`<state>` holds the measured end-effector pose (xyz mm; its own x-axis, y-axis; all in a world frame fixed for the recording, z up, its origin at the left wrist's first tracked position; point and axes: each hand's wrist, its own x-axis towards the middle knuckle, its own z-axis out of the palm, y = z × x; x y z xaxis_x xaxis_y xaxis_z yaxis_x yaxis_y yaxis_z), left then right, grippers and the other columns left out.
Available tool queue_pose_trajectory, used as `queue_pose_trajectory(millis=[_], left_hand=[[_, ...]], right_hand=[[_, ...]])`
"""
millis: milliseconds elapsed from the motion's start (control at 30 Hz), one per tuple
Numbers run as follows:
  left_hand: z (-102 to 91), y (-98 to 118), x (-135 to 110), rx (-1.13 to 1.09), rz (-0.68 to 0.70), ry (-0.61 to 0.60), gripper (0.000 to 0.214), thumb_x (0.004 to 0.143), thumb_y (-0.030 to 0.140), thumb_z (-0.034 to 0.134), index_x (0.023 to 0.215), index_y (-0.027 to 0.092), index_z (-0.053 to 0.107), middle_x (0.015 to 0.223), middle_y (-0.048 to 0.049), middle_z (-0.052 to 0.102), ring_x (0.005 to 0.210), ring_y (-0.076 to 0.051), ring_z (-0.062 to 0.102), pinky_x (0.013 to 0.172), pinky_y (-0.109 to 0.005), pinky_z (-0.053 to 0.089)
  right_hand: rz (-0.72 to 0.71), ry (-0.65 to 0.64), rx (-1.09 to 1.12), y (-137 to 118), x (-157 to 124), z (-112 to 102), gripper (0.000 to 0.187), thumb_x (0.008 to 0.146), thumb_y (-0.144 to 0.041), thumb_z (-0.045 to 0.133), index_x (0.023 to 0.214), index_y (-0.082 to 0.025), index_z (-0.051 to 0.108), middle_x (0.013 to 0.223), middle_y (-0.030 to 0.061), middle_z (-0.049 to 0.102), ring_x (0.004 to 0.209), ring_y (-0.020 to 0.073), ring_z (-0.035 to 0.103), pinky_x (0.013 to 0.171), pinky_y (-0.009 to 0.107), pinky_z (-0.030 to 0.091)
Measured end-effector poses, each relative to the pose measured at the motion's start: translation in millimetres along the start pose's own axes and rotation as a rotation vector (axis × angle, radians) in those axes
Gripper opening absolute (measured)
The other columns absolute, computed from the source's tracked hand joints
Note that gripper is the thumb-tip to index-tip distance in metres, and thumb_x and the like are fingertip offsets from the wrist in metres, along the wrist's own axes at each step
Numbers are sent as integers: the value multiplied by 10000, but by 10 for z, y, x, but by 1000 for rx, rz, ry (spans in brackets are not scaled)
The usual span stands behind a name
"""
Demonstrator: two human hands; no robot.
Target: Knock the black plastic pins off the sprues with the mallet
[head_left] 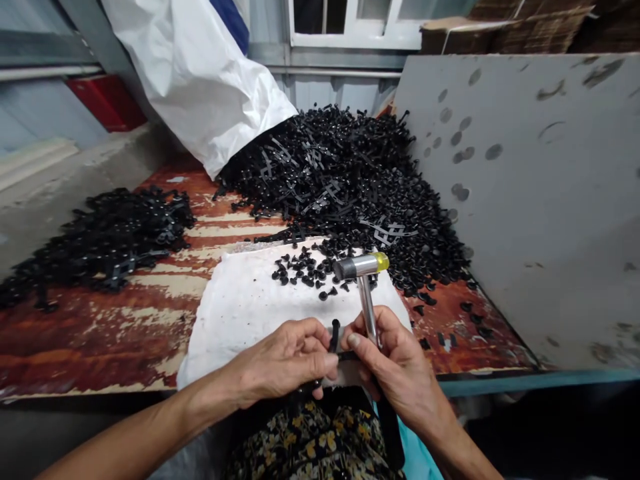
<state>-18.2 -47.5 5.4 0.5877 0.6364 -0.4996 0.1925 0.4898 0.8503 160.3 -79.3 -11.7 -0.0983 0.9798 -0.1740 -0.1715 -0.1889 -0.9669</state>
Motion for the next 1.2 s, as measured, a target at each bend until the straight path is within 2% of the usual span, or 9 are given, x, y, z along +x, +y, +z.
queue_pose_trajectory(millis=[100, 200, 300, 367, 500, 600, 767, 933, 1200], left_hand=[[3, -41, 45, -166, -51, 23, 564, 607, 624, 763, 819, 177, 492, 654, 3, 635, 455, -88, 545, 466, -223, 429], [2, -63, 84, -298, -103, -56, 519, 581, 556, 807, 775, 164, 527, 658, -2, 629, 434, -88, 537, 405, -223, 467], [-9, -37, 97, -333, -118, -105, 415, 615, 457, 805, 761, 147, 572, 647, -4, 621, 434, -85, 539, 392, -217, 491], [-31, 10, 99, -334, -95, -40, 347, 645, 396, 788, 765, 148, 576, 642, -5, 627, 432, -81, 540, 390, -207, 494], [-110, 120, 133, -313, 0, 237, 270, 685, 309, 743, 709, 171, 513, 612, 2, 627, 408, -83, 517, 328, -188, 450], [-155, 155, 201, -320, 17, 338, 249, 701, 262, 714, 694, 186, 477, 558, 18, 604, 389, -95, 504, 303, -200, 445], [-159, 147, 285, -356, 0, 414, 231, 728, 231, 705, 694, 180, 483, 555, 23, 598, 402, -99, 516, 325, -231, 488], [-161, 149, 282, -355, -13, 488, 210, 742, 196, 681, 643, 161, 499, 538, 15, 590, 398, -102, 528, 354, -246, 506], [-164, 152, 293, -333, -2, 482, 197, 695, 243, 734, 647, 133, 577, 543, -2, 591, 426, -116, 553, 379, -250, 515]], right_hand=[[-25, -34, -7, 2, 8, 30, 270, 840, -422, 676, 825, -208, 512, 675, -63, 542, 387, 17, 382, 308, 120, 308], [-30, -40, -32, -11, 30, 27, 266, 843, -417, 676, 815, -211, 509, 660, -76, 505, 374, 13, 372, 303, 121, 290], [-24, -49, -52, -21, 49, 6, 276, 843, -431, 670, 814, -214, 502, 651, -75, 509, 369, 18, 359, 308, 134, 296], [-24, -38, -88, -21, 52, -20, 261, 862, -445, 644, 855, -214, 523, 639, -64, 535, 380, 33, 373, 327, 147, 313], [-72, 59, -151, -2, 39, -102, 282, 897, -480, 586, 996, -218, 558, 670, -19, 628, 402, 60, 434, 372, 172, 349], [-72, 95, -99, 38, 22, -156, 268, 906, -474, 577, 988, -221, 557, 658, -21, 635, 384, 61, 439, 362, 170, 342], [-10, 152, -14, 104, 5, -185, 261, 872, -458, 630, 960, -223, 558, 677, -23, 635, 393, 64, 439, 351, 166, 337], [-3, 141, 4, 117, 9, -196, 248, 876, -448, 631, 960, -233, 540, 622, -51, 602, 391, 67, 431, 353, 161, 322], [-11, 132, 20, 160, 42, -219, 264, 863, -456, 638, 921, -227, 521, 683, -29, 638, 360, 49, 422, 333, 165, 323]])
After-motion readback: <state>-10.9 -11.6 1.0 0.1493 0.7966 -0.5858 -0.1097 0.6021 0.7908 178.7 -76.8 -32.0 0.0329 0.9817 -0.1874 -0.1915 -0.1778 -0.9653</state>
